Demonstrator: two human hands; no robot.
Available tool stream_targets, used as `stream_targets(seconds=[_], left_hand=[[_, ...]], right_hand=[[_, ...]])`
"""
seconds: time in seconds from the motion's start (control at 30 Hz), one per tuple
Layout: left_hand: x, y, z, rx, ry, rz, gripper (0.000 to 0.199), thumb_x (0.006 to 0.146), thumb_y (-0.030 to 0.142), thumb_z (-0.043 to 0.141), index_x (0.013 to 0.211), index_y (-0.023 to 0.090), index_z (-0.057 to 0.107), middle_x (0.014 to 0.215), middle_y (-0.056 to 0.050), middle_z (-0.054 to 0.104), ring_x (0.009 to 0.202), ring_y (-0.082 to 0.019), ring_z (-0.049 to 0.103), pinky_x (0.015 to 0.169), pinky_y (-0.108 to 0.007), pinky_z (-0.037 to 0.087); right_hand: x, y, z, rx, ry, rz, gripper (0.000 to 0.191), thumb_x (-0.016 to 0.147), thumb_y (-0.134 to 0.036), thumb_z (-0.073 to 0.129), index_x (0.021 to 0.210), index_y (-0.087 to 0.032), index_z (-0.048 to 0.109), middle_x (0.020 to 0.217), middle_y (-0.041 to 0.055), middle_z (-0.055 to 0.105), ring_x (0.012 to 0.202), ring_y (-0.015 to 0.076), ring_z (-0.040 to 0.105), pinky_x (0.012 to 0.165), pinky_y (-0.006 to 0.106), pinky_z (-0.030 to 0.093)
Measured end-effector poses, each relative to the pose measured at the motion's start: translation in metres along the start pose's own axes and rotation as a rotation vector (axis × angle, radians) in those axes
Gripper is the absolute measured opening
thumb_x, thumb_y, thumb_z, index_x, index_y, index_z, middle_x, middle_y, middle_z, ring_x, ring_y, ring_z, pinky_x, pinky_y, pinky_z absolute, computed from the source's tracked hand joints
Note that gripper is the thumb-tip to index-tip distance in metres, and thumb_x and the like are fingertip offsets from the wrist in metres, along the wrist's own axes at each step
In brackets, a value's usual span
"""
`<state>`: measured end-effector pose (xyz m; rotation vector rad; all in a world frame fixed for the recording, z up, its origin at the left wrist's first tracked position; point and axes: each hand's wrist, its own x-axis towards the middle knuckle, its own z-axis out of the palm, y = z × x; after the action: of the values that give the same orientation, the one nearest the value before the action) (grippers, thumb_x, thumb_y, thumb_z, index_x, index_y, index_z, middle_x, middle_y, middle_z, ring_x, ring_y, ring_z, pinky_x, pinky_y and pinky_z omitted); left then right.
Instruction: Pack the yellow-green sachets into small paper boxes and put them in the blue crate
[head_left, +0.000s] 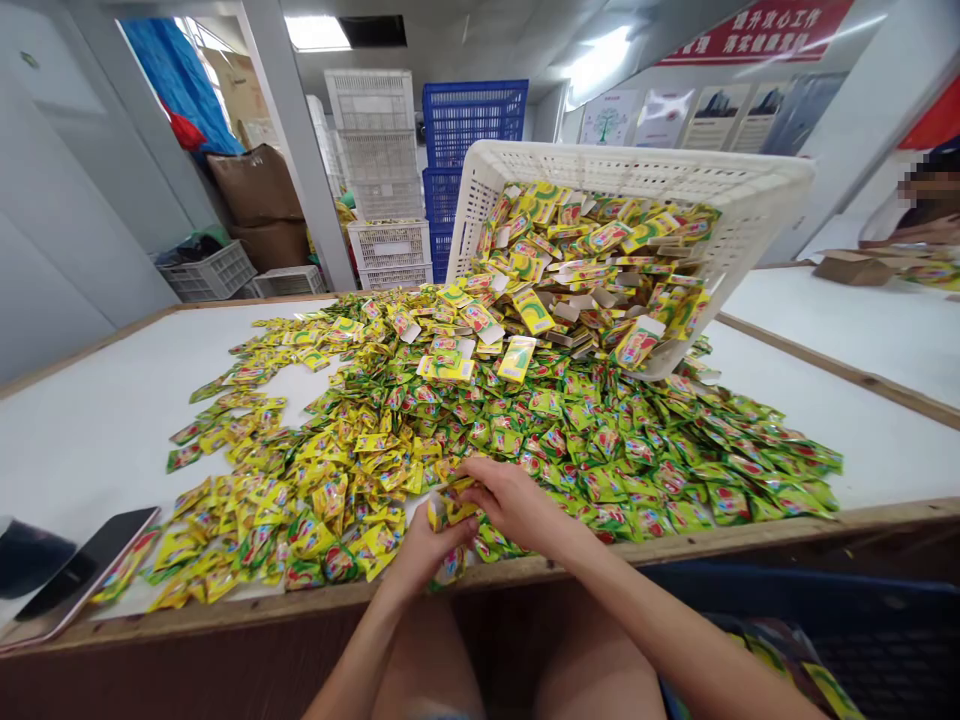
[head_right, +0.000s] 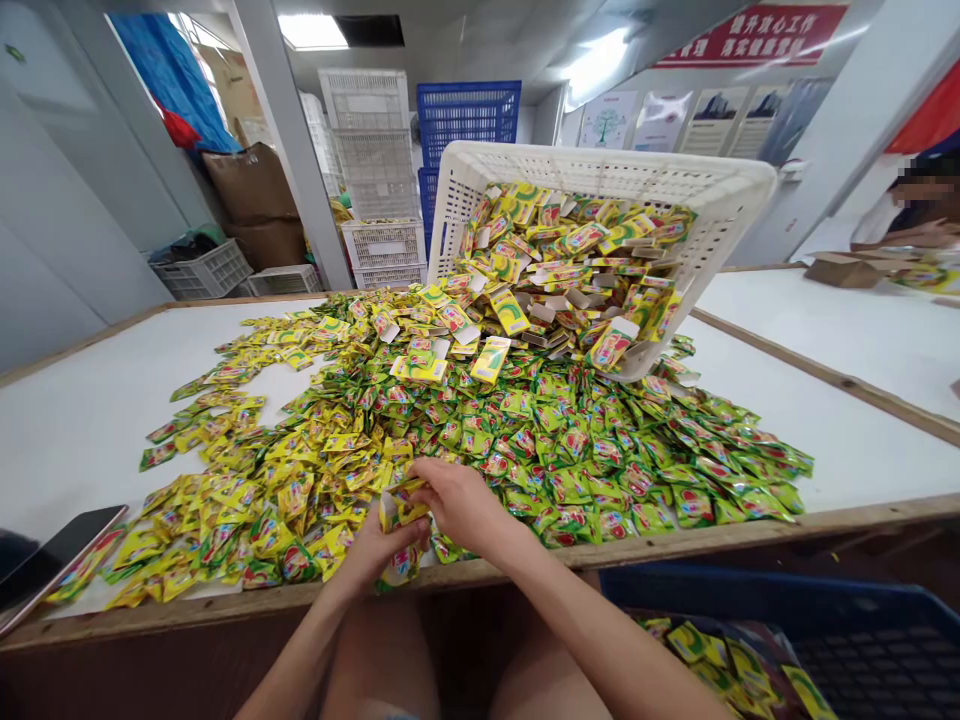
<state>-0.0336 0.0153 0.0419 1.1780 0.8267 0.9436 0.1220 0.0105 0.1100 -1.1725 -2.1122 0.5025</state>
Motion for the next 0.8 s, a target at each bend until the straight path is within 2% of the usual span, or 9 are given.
stream_targets(seconds=[0.17, 0.33, 0.43, 0.5, 0.57, 0.67, 0.73, 0.8], left_hand=[[0.001, 0.009, 0.000, 0.129, -0.015, 0.009, 0.027, 0.064, 0.027, 0.070, 0.083, 0.014, 0.055, 0.063, 0.001, 0.058, 0.057, -0.013, 0.054, 0.057, -0.024, 0.044], [0.004, 0.008, 0.002, 0.245, -0.033, 0.142, 0.028, 0.059, 0.015, 0.070, 0.085, 0.015, 0.057, 0.076, 0.001, 0.060, 0.069, -0.013, 0.053, 0.064, -0.023, 0.044], [0.005, 0.005, 0.005, 0.249, -0.012, 0.139, 0.027, 0.058, 0.014, 0.068, 0.083, 0.015, 0.056, 0.075, 0.002, 0.059, 0.069, -0.013, 0.052, 0.064, -0.022, 0.043], [0.006, 0.005, 0.005, 0.227, -0.022, 0.127, 0.026, 0.059, 0.016, 0.068, 0.082, 0.015, 0.056, 0.072, 0.002, 0.059, 0.067, -0.013, 0.052, 0.062, -0.022, 0.043], [0.008, 0.004, 0.005, 0.203, -0.039, 0.127, 0.026, 0.060, 0.017, 0.068, 0.083, 0.015, 0.055, 0.071, 0.002, 0.059, 0.066, -0.013, 0.053, 0.063, -0.023, 0.043], [0.009, 0.001, 0.006, 0.196, -0.015, 0.114, 0.026, 0.060, 0.018, 0.068, 0.082, 0.015, 0.055, 0.073, 0.002, 0.058, 0.066, -0.013, 0.053, 0.063, -0.023, 0.044], [0.011, -0.002, 0.008, 0.207, 0.022, 0.120, 0.026, 0.058, 0.016, 0.068, 0.081, 0.015, 0.055, 0.074, 0.002, 0.058, 0.068, -0.014, 0.053, 0.064, -0.023, 0.044], [0.012, -0.004, 0.009, 0.206, 0.038, 0.147, 0.026, 0.057, 0.013, 0.066, 0.080, 0.015, 0.055, 0.075, 0.001, 0.058, 0.071, -0.014, 0.054, 0.066, -0.024, 0.044]], right_hand=[[0.004, 0.002, -0.001, -0.219, -0.019, -0.043, 0.014, 0.083, -0.010, 0.047, 0.094, -0.018, 0.054, 0.087, 0.0036, 0.058, 0.079, 0.0148, 0.054, 0.067, 0.023, 0.037], [0.002, -0.011, 0.001, -0.509, -0.272, -0.124, 0.015, 0.074, -0.009, 0.057, 0.085, -0.019, 0.056, 0.083, 0.0037, 0.055, 0.076, 0.0170, 0.052, 0.065, 0.026, 0.035], [0.002, -0.022, 0.001, -0.539, -0.332, -0.140, 0.029, 0.069, -0.004, 0.058, 0.095, -0.016, 0.054, 0.092, 0.0072, 0.056, 0.084, 0.0193, 0.052, 0.075, 0.030, 0.035], [0.003, -0.024, -0.001, -0.479, -0.318, -0.098, 0.038, 0.069, -0.004, 0.057, 0.105, -0.013, 0.050, 0.096, 0.0086, 0.056, 0.086, 0.0192, 0.052, 0.077, 0.030, 0.034], [0.005, -0.022, -0.004, -0.380, -0.258, -0.024, 0.033, 0.073, -0.008, 0.056, 0.106, -0.013, 0.049, 0.093, 0.0071, 0.057, 0.084, 0.0179, 0.052, 0.073, 0.028, 0.034], [0.006, -0.015, -0.004, -0.314, -0.210, 0.007, 0.010, 0.079, -0.012, 0.054, 0.087, -0.016, 0.056, 0.081, 0.0024, 0.058, 0.079, 0.0156, 0.051, 0.074, 0.027, 0.032], [0.007, -0.012, -0.001, -0.374, -0.217, -0.020, 0.007, 0.078, -0.011, 0.054, 0.077, -0.016, 0.058, 0.080, 0.0029, 0.056, 0.077, 0.0154, 0.050, 0.076, 0.029, 0.030], [0.008, -0.010, 0.002, -0.444, -0.218, -0.025, 0.006, 0.077, -0.011, 0.056, 0.076, -0.016, 0.060, 0.083, 0.0050, 0.054, 0.078, 0.0164, 0.048, 0.072, 0.029, 0.030]])
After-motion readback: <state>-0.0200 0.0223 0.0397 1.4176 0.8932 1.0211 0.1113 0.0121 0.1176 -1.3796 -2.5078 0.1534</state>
